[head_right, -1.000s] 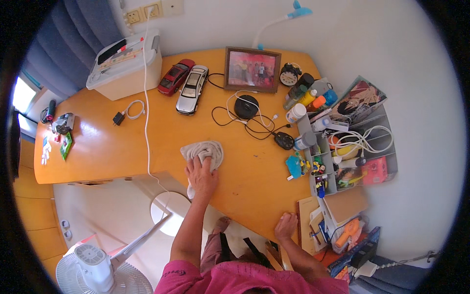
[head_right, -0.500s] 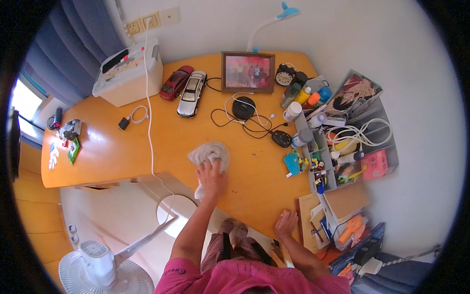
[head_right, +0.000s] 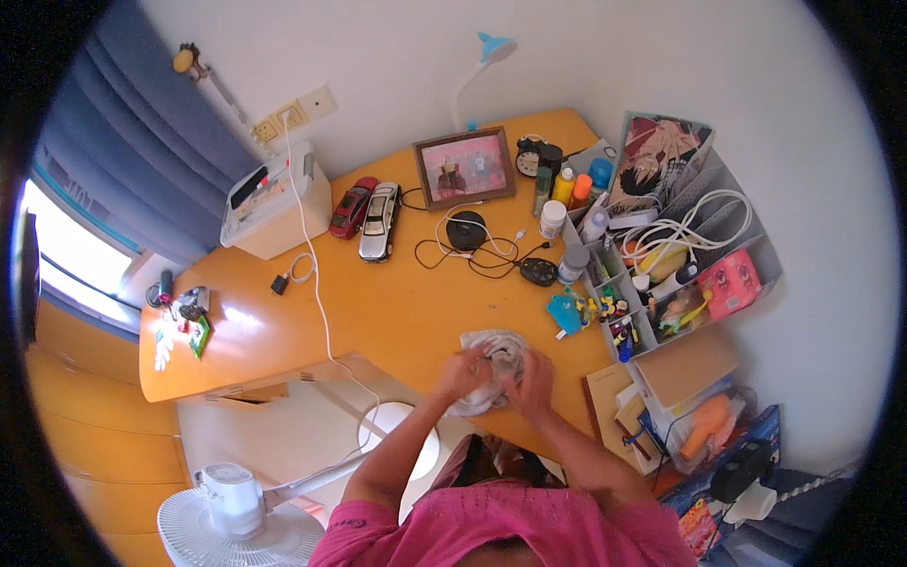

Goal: The person wipes a wooden desk with a cloth, then picks up a framed photo and wipes the glass and frame on both sides. They flip the frame to clean the back and continue wiping the front until the end of the clip.

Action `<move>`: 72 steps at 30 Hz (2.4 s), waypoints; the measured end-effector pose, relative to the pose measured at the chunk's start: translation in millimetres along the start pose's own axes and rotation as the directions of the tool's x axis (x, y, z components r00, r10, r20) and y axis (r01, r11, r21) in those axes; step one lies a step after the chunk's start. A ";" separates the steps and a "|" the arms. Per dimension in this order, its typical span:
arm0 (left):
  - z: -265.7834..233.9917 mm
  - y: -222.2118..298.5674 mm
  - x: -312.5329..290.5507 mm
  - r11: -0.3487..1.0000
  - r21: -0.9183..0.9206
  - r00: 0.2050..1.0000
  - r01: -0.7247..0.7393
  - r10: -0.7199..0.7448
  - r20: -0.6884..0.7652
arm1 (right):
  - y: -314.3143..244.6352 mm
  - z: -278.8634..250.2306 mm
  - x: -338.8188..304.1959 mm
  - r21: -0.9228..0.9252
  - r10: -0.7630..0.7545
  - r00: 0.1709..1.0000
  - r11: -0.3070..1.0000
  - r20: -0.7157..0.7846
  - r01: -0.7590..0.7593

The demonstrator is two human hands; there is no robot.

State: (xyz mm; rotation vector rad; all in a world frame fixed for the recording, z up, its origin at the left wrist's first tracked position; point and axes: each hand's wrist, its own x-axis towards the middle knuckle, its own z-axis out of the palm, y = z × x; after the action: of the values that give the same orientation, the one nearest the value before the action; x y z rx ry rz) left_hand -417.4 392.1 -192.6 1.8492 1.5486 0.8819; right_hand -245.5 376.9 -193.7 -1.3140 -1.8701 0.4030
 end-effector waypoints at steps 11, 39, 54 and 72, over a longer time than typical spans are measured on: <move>-99.9 -65.4 187.5 0.840 -0.476 0.857 0.260 -0.428 -0.287 | 36.4 37.5 53.4 -0.004 -0.177 0.894 0.981 0.412 0.196; -116.6 -187.8 399.7 0.232 -0.904 0.793 0.358 -0.587 0.163 | 44.0 42.9 58.3 -0.052 -0.111 0.868 0.987 0.484 0.155; -155.3 -163.9 361.8 0.117 -0.991 0.836 -0.062 -0.536 -0.116 | 41.9 38.0 60.7 -0.048 -0.085 0.836 0.990 0.542 0.132; -200.2 4.4 72.9 0.157 -0.948 0.590 -0.278 -0.751 -0.297 | 35.0 38.6 52.2 -0.046 -0.158 0.894 0.980 0.420 0.195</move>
State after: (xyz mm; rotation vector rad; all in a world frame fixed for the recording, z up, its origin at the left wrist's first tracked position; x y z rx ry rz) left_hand -563.0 465.0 -55.2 0.0546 1.0196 2.0021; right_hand -259.7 444.8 -218.6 -1.1630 -2.3660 0.5421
